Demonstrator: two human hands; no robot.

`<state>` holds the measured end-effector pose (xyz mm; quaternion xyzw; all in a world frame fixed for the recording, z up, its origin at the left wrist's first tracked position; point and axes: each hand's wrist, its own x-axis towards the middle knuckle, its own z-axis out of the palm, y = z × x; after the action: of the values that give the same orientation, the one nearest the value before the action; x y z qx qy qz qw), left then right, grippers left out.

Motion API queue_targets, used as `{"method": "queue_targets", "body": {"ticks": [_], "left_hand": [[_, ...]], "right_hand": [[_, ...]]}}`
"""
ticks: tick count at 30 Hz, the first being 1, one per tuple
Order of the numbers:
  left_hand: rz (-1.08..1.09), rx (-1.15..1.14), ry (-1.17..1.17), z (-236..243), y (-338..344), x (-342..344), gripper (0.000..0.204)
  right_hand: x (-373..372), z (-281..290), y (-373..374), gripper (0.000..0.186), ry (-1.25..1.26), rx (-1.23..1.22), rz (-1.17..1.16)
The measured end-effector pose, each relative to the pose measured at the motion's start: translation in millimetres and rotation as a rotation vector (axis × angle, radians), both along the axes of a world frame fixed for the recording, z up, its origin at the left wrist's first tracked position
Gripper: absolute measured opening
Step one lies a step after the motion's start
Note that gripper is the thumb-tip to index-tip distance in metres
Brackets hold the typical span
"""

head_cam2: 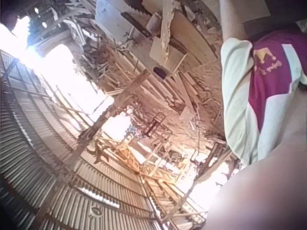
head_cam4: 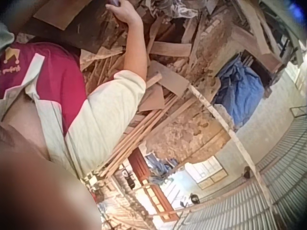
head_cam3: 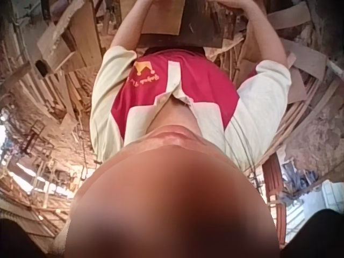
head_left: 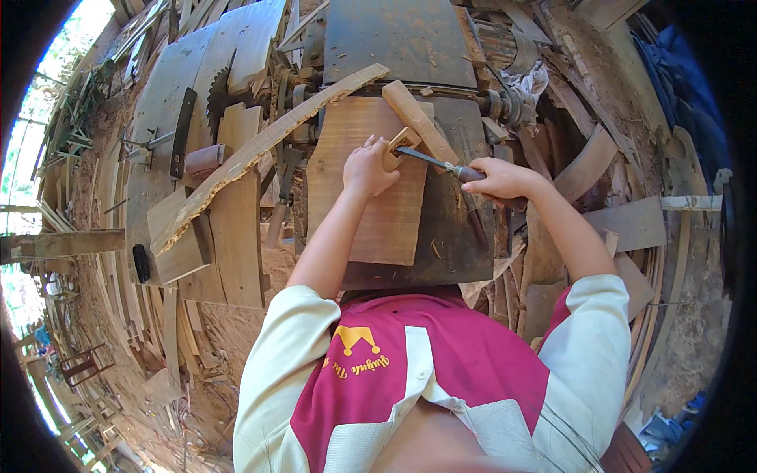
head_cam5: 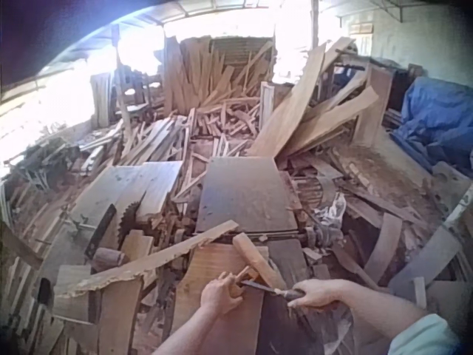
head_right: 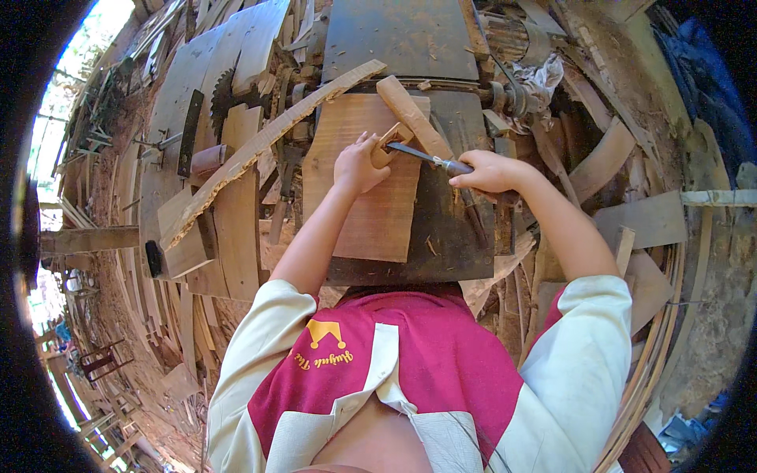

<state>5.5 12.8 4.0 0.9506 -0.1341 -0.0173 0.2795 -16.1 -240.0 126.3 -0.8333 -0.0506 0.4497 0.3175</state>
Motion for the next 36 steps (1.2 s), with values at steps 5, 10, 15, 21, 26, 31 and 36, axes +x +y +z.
{"method": "queue_targets", "body": {"ticks": [5,10,15,21,26,31,36], "left_hand": [[-0.091,0.047,-0.059,-9,3,6,0.064],[0.065,-0.039,-0.055,-15,6,3,0.061],[0.025,0.111,-0.058,-4,9,-12,0.057],[0.357,-0.074,-0.049,-5,53,-37,0.050],[0.609,-1.622,0.558,-20,106,-63,0.044],[0.436,-1.921,0.645,2,99,-85,0.045],[0.686,-1.438,0.564,-4,93,-75,0.045]], "right_hand": [[-27,0,8,0.034,-0.064,-0.008,-0.078],[-60,-18,15,0.044,-0.448,0.061,-0.215],[-73,-18,15,0.044,-0.450,0.316,-0.528],[-95,-39,11,0.043,-0.351,0.456,-0.606],[-108,-52,18,0.043,-0.303,0.529,-0.596],[-101,-55,31,0.039,-0.233,0.514,-0.523],[-97,-50,41,0.036,-0.221,0.490,-0.467]]}}
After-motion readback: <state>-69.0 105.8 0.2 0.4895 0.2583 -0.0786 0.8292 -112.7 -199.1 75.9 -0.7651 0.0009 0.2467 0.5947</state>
